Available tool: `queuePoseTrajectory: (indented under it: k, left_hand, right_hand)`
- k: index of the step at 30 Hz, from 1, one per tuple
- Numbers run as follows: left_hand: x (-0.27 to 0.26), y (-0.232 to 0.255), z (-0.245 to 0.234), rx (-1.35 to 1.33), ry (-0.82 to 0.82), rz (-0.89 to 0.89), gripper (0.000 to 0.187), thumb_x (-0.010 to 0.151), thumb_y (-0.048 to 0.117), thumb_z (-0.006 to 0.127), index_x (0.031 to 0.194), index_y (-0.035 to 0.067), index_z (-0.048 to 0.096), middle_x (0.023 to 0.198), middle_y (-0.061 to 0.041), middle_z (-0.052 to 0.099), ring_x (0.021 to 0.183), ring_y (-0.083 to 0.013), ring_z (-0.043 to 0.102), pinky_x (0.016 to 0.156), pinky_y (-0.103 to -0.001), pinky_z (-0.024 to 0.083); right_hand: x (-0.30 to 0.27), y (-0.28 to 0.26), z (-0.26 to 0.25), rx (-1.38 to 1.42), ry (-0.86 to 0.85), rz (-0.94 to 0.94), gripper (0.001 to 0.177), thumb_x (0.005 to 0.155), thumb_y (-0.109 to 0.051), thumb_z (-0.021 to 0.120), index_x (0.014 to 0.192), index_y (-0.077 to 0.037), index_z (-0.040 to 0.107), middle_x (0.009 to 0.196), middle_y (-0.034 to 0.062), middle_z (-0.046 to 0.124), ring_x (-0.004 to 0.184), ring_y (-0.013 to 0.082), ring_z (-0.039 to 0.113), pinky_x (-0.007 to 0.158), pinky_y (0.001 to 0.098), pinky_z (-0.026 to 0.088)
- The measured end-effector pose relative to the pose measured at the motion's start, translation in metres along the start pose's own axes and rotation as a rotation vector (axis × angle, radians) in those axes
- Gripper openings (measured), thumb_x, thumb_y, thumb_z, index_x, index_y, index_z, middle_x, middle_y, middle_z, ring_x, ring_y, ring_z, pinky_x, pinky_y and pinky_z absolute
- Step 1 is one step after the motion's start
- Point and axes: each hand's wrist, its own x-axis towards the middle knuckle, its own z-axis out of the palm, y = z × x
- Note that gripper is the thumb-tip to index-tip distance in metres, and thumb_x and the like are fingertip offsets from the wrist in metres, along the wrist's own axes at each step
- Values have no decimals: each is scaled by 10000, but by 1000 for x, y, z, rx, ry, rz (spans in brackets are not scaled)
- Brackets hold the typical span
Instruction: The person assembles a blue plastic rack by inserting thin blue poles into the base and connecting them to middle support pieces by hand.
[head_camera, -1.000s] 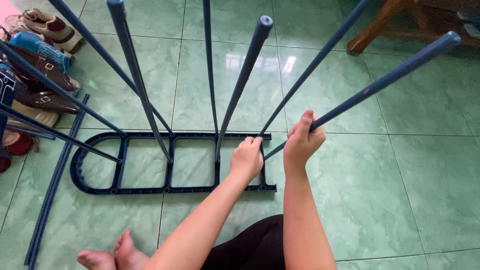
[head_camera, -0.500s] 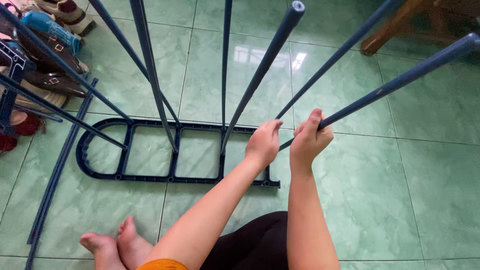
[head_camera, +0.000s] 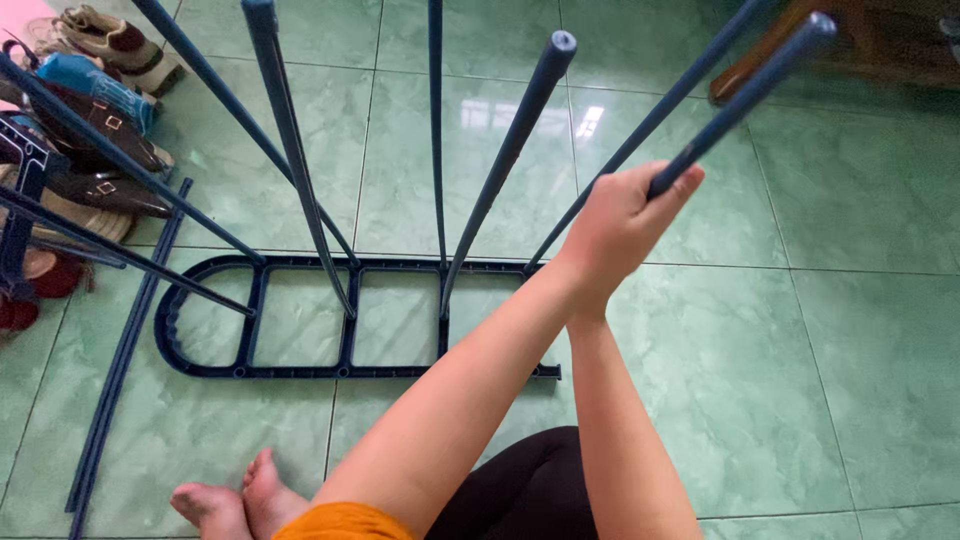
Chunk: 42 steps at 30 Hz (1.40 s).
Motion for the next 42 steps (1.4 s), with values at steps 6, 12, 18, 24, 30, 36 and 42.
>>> queuePoseTrajectory:
  k: [6,12,18,24,30,36,42]
  left_hand:
    - [23,-24,2,-60,34,41,550,1025,483,605,695,81,427,647,82,339,630,-66,292,515,-319,248]
    - [14,-23,9,-42,7,36,545,1041,456,600,702,69,420,645,68,316,633,-71,275,513,-327,238]
    - [3,-37,20,-22,-69,123,471,1048,407,582,773,39,476,666,45,347,644,-64,318,522,-313,291]
    - [1,-7,1,78,79,137,434,1056,350,591,778,37,478,674,25,336,661,-74,316,535,-313,306]
    - [11,-2,15,37,13,122,439,1068,327,562,778,30,419,657,21,326,637,-89,301,523,-322,290]
    - [-5,-32,-18,-4,150,51,447,1063,301,570,738,40,409,673,54,325,653,-69,287,522,-334,257]
    - [7,-23,-15,50,103,23,437,1029,326,572,727,48,423,636,69,339,623,-58,299,490,-322,281]
  right_hand:
    - [28,5,-23,235,-217,147,346,1122,-332,485,1377,-99,502,1254,-15,527,1170,100,523,1007,285,432]
    - [14,23,-30,197,-145,119,336,1140,-348,479,1378,-111,495,1250,-20,514,1164,102,513,1009,298,435]
    - [-17,63,-46,421,-138,232,262,1164,-351,467,1288,-127,522,1144,-33,513,1069,85,518,927,271,458]
    - [18,43,-15,1387,-201,294,256,1177,-374,441,1201,-138,537,1038,-51,489,974,61,506,837,237,461]
    - [23,46,-19,214,-33,199,254,1077,-360,520,1170,-123,514,982,-56,463,888,53,479,772,268,465]
    - [33,52,19,495,-78,158,266,1094,-408,446,1201,-175,516,974,-82,462,905,36,504,789,199,444]
    - [17,57,4,1424,-235,273,247,1144,-417,497,1164,-172,528,983,-49,457,896,41,474,800,194,415]
